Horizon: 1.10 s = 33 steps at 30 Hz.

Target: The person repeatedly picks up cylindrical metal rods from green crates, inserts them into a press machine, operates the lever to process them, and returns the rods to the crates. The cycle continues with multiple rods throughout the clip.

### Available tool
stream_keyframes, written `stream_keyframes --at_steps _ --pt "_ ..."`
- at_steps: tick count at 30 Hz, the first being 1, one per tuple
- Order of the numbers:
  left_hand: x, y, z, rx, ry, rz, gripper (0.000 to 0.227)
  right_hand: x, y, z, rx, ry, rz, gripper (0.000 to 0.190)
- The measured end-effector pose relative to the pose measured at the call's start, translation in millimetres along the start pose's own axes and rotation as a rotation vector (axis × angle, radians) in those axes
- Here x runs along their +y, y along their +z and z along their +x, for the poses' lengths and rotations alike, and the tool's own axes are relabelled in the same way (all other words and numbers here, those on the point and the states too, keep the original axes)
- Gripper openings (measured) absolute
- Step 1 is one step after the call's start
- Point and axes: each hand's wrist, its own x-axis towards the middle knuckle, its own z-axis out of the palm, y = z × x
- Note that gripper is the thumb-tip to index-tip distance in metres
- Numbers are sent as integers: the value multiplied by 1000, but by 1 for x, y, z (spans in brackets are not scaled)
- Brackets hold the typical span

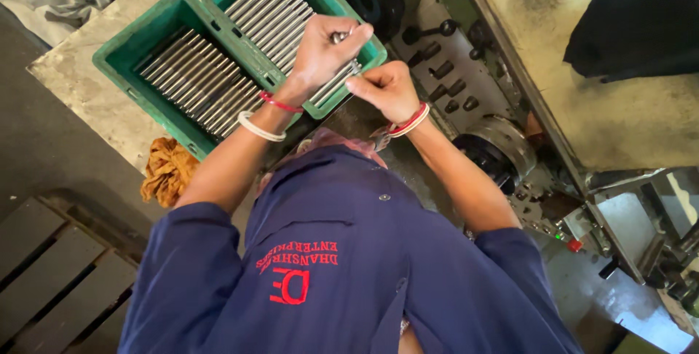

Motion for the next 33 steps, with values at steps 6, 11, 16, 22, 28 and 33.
stream_keyframes --at_steps 6,11,16,22,28,33 --pt "-24 9 23 14 17 -84 43 -10 -5 12 166 -25 70 49" --pt "-91 -20 58 438 -473 -1005 38 2 -24 -11 448 -389 -452 44" --pt "-155 -107 17 736 -751 -958 32 81 -47 -119 744 106 -415 50" --pt "-196 -126 -35 606 -785 -965 22 168 -32 -291 1023 609 -387 55" --pt "-191 -85 -6 568 -766 -887 24 189 -16 -317 1139 664 -288 58" --pt "-169 -40 11 449 -763 -991 23 178 -23 -279 1049 600 -343 57"
